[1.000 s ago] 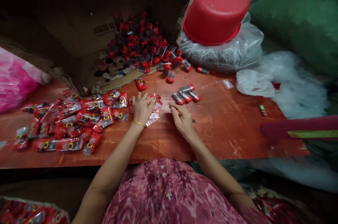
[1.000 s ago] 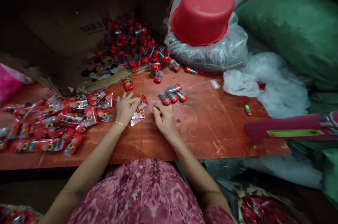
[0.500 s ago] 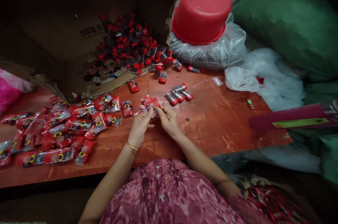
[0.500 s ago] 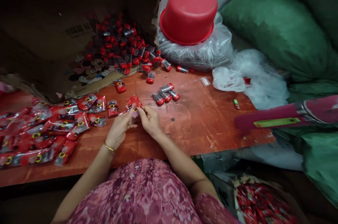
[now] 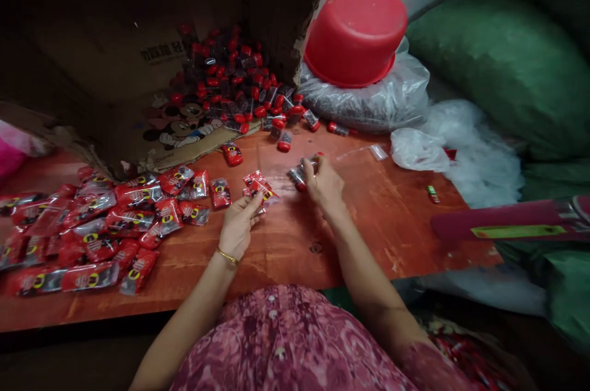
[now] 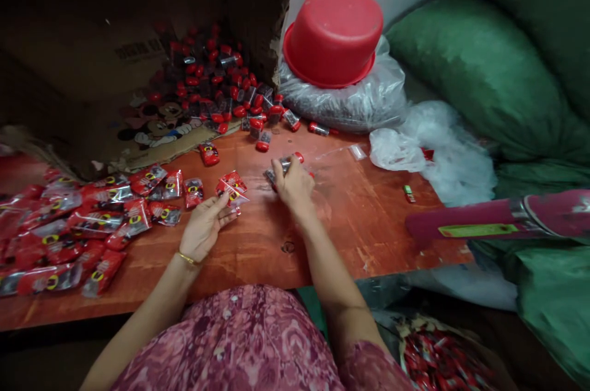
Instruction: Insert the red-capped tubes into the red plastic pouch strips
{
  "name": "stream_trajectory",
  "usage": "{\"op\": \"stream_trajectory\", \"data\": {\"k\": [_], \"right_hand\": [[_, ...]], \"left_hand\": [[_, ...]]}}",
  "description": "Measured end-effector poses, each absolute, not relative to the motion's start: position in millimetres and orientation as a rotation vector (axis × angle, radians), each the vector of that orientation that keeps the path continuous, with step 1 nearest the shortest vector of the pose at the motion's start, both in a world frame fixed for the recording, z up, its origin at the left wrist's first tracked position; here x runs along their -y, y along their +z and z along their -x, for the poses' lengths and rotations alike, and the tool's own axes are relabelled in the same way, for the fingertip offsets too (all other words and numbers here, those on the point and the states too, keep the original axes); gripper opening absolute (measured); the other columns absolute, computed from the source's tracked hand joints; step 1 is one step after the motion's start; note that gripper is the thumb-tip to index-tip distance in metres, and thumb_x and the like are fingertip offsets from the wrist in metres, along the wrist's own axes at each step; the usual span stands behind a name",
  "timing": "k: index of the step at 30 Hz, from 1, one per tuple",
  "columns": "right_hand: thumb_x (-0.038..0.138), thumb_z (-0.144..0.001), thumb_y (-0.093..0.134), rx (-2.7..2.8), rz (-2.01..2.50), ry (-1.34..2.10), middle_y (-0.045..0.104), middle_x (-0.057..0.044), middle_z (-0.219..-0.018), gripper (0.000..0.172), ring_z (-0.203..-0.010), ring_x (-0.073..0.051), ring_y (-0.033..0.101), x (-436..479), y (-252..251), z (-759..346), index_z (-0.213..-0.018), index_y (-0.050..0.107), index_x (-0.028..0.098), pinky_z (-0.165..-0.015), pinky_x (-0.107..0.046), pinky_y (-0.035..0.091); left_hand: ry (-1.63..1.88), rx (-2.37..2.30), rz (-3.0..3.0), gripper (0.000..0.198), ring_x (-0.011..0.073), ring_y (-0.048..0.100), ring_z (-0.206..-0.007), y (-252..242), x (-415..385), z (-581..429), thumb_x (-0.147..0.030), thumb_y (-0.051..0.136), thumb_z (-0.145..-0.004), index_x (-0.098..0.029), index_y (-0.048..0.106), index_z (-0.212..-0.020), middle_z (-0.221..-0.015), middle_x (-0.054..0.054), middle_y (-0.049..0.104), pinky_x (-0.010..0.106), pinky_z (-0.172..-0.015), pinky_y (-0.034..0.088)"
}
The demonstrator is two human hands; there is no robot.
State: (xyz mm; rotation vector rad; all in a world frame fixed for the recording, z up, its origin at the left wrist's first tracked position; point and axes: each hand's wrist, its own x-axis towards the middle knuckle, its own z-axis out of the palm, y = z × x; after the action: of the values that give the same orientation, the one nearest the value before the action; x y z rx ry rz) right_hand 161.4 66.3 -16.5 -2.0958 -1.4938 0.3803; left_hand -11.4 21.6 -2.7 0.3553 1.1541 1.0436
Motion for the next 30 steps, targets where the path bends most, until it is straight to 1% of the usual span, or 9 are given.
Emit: {"op": "stream_trajectory", "data": {"k": [3, 6, 9, 11, 15, 19, 23, 26, 30], "right_hand": [[0.063, -0.079, 0.043, 1.448, 2.369, 0.270, 0.061, -0.024, -0.105, 0.065, -0.099, -0.036, 0.059, -97.8, -14.4, -176.2, -0.112, 0.051, 0.008, -0.080, -0.047, 0.043], [0.057, -0.077, 0.052, 1.496, 2.435, 0.201, 0.059, -0.029, -0.106, 0.060, -0.098, -0.039, 0.059, -109.9, -21.6, -181.1, -0.108, 0.055, 0.006, -0.078, -0.049, 0.044], [0.040, -0.079, 0.052, 1.534, 2.446, 0.154, 0.062, -0.026, -0.100, 0.040, -0.091, -0.036, 0.062, -107.4, -28.5, -187.9, -0.101, 0.058, 0.007, -0.074, -0.048, 0.046], [0.032, -0.078, 0.052, 1.555, 2.453, 0.156, 0.065, -0.023, -0.095, 0.032, -0.087, -0.034, 0.063, -104.8, -30.9, -196.8, -0.098, 0.059, 0.009, -0.072, -0.046, 0.047], [0.032, -0.077, 0.052, 1.561, 2.273, 0.284, 0.068, -0.015, -0.084, 0.024, -0.078, -0.027, 0.063, -99.9, -35.9, -219.1, -0.092, 0.060, 0.015, -0.068, -0.038, 0.047], [0.037, -0.085, 0.042, 1.594, 1.824, 0.435, 0.069, -0.008, -0.080, 0.032, -0.071, -0.021, 0.062, -73.8, -45.3, -225.7, -0.101, 0.059, 0.015, -0.065, -0.033, 0.048], [0.033, -0.089, 0.040, 1.787, 1.586, 0.365, 0.069, -0.006, -0.098, 0.035, -0.081, -0.019, 0.064, -24.7, -53.5, -212.5, -0.117, 0.054, 0.019, -0.072, -0.031, 0.047], [0.021, -0.087, 0.038, 2.044, 1.539, 0.205, 0.065, -0.007, -0.112, 0.034, -0.098, -0.020, 0.060, 2.3, -59.6, -204.4, -0.113, 0.060, 0.023, -0.080, -0.032, 0.044], [0.010, -0.084, 0.032, 2.188, 1.599, 0.123, 0.064, -0.007, -0.115, 0.042, -0.098, -0.020, 0.059, 14.0, -68.1, -205.2, -0.109, 0.063, 0.024, -0.080, -0.035, 0.041]], "left_hand": [[1.035, -1.143, -0.366, 0.033, 0.0065, 0.057, -0.052, 1.1, -21.6, 7.8, -0.033, 0.082, -0.049, -0.013, 0.062, -0.063, -0.062, 0.000, 0.067, 0.017, -0.053, 0.043], [1.020, -1.142, -0.367, 0.033, 0.0065, 0.057, -0.052, 0.3, -19.9, 7.2, -0.034, 0.082, -0.048, -0.013, 0.062, -0.064, -0.061, 0.000, 0.066, 0.017, -0.053, 0.043], [1.009, -1.141, -0.357, 0.031, 0.0072, 0.058, -0.053, -2.9, -18.2, 10.0, -0.033, 0.081, -0.050, -0.013, 0.062, -0.065, -0.063, 0.000, 0.067, 0.017, -0.052, 0.042], [1.006, -1.137, -0.350, 0.029, 0.0075, 0.059, -0.054, -3.8, -17.7, 11.8, -0.031, 0.081, -0.052, -0.013, 0.063, -0.067, -0.064, 0.000, 0.068, 0.017, -0.052, 0.042], [1.006, -1.097, -0.320, 0.022, 0.0074, 0.060, -0.053, -0.7, -17.9, 12.6, -0.026, 0.078, -0.059, -0.014, 0.062, -0.067, -0.063, 0.000, 0.068, 0.016, -0.052, 0.043], [1.023, -1.047, -0.233, 0.011, 0.0076, 0.059, -0.051, 1.7, -18.9, 14.3, -0.020, 0.072, -0.067, -0.015, 0.062, -0.068, -0.063, -0.001, 0.068, 0.018, -0.051, 0.044], [1.033, -1.029, -0.169, 0.005, 0.0091, 0.060, -0.052, 0.7, -18.8, 18.0, -0.016, 0.065, -0.074, -0.015, 0.063, -0.070, -0.061, 0.000, 0.068, 0.020, -0.052, 0.046], [1.011, -1.035, -0.151, 0.005, 0.0110, 0.062, -0.056, 0.2, -18.1, 20.7, -0.016, 0.061, -0.078, -0.015, 0.063, -0.073, -0.065, 0.001, 0.069, 0.022, -0.054, 0.048], [1.015, -1.055, -0.145, 0.002, 0.0111, 0.064, -0.059, -0.2, -17.4, 25.6, -0.017, 0.063, -0.076, -0.016, 0.063, -0.075, -0.066, 0.001, 0.069, 0.023, -0.059, 0.051]]}}
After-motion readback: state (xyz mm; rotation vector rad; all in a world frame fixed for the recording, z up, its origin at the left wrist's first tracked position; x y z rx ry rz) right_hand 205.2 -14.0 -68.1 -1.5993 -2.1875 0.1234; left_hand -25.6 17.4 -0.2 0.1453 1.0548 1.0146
